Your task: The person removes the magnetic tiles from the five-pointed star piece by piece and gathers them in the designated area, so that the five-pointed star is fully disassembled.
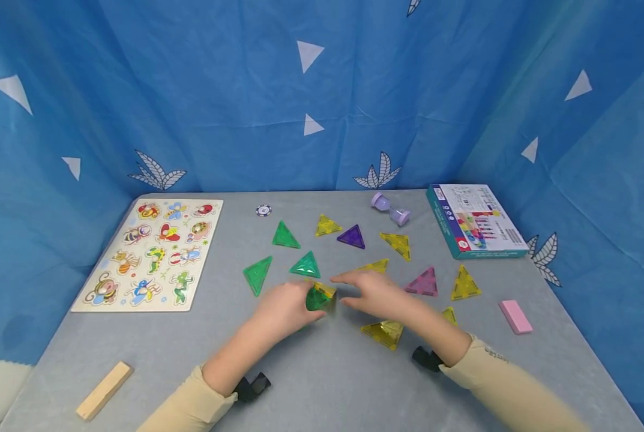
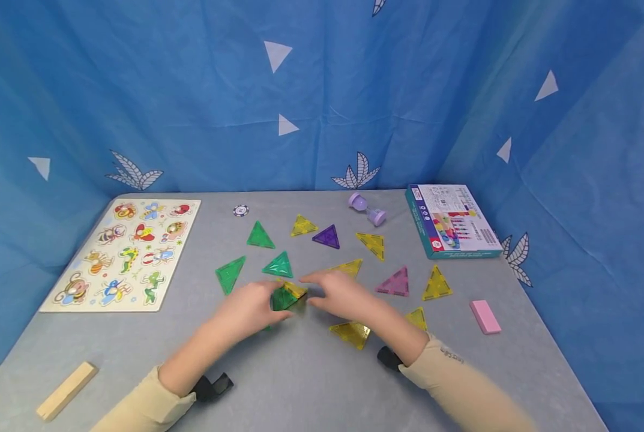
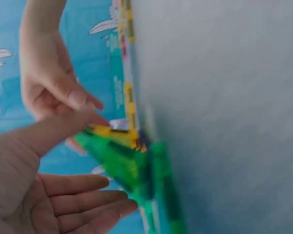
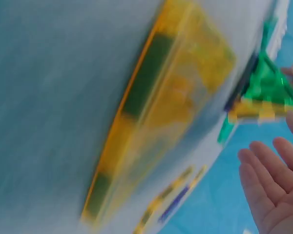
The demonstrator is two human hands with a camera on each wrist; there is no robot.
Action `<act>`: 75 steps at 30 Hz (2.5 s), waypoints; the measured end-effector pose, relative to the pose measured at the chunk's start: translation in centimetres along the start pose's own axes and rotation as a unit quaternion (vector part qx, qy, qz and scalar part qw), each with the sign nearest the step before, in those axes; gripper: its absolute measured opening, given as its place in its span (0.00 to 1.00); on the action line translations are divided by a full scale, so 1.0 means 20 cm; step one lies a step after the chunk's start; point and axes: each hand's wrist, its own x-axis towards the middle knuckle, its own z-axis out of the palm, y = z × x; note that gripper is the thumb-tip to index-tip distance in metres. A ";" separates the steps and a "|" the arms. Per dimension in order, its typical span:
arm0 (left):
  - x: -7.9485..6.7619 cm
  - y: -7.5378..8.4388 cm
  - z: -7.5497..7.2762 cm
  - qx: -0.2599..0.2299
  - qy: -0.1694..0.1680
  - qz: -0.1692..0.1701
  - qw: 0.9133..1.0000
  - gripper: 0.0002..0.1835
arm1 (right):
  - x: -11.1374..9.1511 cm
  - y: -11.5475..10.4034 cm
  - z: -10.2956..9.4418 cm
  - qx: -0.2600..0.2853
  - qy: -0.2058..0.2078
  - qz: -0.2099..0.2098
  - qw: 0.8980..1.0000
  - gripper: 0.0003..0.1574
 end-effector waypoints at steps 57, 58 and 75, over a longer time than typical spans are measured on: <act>-0.05 -0.08 -0.14 -0.250 0.129 -0.046 0.958 0.05 | -0.05 -0.02 0.02 0.174 0.138 0.029 0.975 0.19; -0.05 -0.06 -0.12 -0.261 0.122 -0.040 0.957 0.05 | -0.07 -0.03 0.02 0.176 0.144 0.009 0.974 0.19; -0.06 0.00 0.01 -0.370 0.061 -0.025 0.927 0.08 | -0.20 -0.10 0.05 0.168 0.158 -0.061 0.971 0.06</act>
